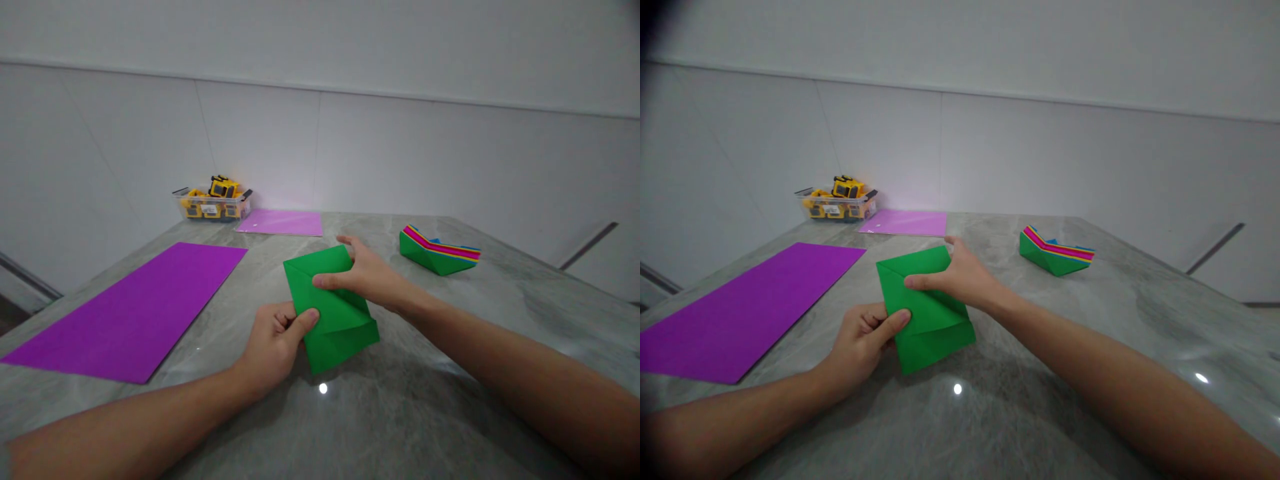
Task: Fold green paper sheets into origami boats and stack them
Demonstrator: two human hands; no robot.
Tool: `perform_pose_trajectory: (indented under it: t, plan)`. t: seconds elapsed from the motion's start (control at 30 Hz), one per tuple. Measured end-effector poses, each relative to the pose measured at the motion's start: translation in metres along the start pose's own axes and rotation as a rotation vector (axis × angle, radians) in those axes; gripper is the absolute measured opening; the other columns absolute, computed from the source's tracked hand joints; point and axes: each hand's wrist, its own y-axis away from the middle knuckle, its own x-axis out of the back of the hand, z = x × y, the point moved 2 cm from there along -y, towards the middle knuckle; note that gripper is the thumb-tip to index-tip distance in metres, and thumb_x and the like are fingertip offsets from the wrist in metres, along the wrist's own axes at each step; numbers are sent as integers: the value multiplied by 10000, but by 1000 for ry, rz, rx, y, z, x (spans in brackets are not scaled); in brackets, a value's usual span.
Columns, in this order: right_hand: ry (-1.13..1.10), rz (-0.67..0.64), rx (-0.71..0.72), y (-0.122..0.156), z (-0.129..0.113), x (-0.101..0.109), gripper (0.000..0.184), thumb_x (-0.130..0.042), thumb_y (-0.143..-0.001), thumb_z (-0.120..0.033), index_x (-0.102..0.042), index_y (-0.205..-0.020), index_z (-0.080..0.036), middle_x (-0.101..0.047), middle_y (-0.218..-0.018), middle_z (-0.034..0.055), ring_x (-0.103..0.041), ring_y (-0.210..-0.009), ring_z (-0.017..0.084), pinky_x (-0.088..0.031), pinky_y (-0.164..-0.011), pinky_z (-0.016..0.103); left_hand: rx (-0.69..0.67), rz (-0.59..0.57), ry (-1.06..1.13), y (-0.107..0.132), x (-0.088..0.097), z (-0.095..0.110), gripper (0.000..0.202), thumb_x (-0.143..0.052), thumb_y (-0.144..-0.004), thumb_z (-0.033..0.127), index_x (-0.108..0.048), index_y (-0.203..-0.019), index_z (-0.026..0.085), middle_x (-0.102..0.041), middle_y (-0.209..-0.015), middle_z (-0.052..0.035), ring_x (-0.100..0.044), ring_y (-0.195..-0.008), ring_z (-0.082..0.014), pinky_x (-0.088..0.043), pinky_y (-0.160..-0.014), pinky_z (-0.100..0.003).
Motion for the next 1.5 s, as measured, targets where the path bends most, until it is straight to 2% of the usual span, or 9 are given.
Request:
perform_pose_trajectory:
  t: [0.1, 0.27, 0.37, 0.47, 0.57, 0.8, 1.13, 1.37, 1.5]
  plan:
    - [-131, -133, -5, 1, -1, -7, 794, -762, -696, -479, -416, -1342, -174, -653, -1095, 133, -638, -943, 272, -537, -775, 403, -18, 13, -33, -3, 2, 0, 446, -664, -770, 519, -575, -554, 140, -484, -483, 26, -405, -448, -86, -313, -434, -204]
    - [391, 206, 389, 13, -24, 5, 909, -829, -603, -330, -409, -1399, -203, -521, -1332, 135, -476, -1203, 319, -411, -959, 467, 94, -85, -51, -7, 1, -6, 478, -678, -742, 557, -591, -555, 125, -510, -491, 8, -402, -447, -84, -297, -441, -205]
    - [464, -272, 331, 16, -32, 9, 287, -731, -735, -375, -689, -923, -162, -673, -848, 41, -600, -810, 211, -454, -696, 322, 174, -316, 1, 0, -8, -9, 488, -649, -765, 588, -659, -654, 113, -597, -570, -30, -466, -478, -99, -340, -466, -209]
    - [363, -562, 164, 17, -31, 14, 326, -710, -747, -420, -579, -630, -146, -513, -547, -48, -449, -513, 94, -303, -475, 222, 252, -517, 15, 10, -14, -10, 502, -633, -775, 602, -676, -672, 113, -624, -607, -44, -496, -491, -101, -352, -459, -197]
    - [320, -621, 142, 16, -25, 12, 368, -715, -740, -381, -485, -567, -152, -383, -493, -86, -332, -465, 56, -205, -436, 205, 325, -580, 8, 15, -13, -11, 512, -647, -751, 615, -685, -676, 110, -635, -613, -47, -513, -487, -102, -367, -454, -190]
    - [261, -621, 300, 13, -15, -1, 449, -512, -866, -339, -325, -493, -173, -221, -500, -80, -227, -451, 47, -164, -431, 211, 431, -593, -15, 14, -13, -13, 567, -679, -669, 669, -699, -719, 105, -655, -638, -58, -544, -481, -112, -411, -456, -204]
    - [222, -480, 313, 13, -10, -11, 465, -525, -851, -329, -298, -475, -177, -204, -491, -78, -217, -466, 53, -166, -433, 215, 266, -383, 10, 7, -14, -15, 572, -597, -762, 679, -589, -617, 126, -544, -543, -5, -424, -437, -74, -311, -427, -196]
    - [14, -797, -106, 13, 1, -3, 376, -672, -752, -501, -622, -676, -136, -517, -521, -43, -434, -420, 68, -371, -406, 186, 254, -293, 84, 9, -11, -10, 528, -655, -727, 648, -593, -628, 133, -576, -562, -20, -474, -459, -92, -353, -435, -197]
    - [-115, -858, -142, 16, 4, -4, 348, -700, -741, -469, -646, -684, -130, -573, -520, -33, -478, -406, 71, -414, -407, 180, 234, -295, 97, 13, -12, -10, 515, -637, -761, 628, -580, -622, 135, -544, -541, -8, -450, -441, -83, -328, -413, -189]
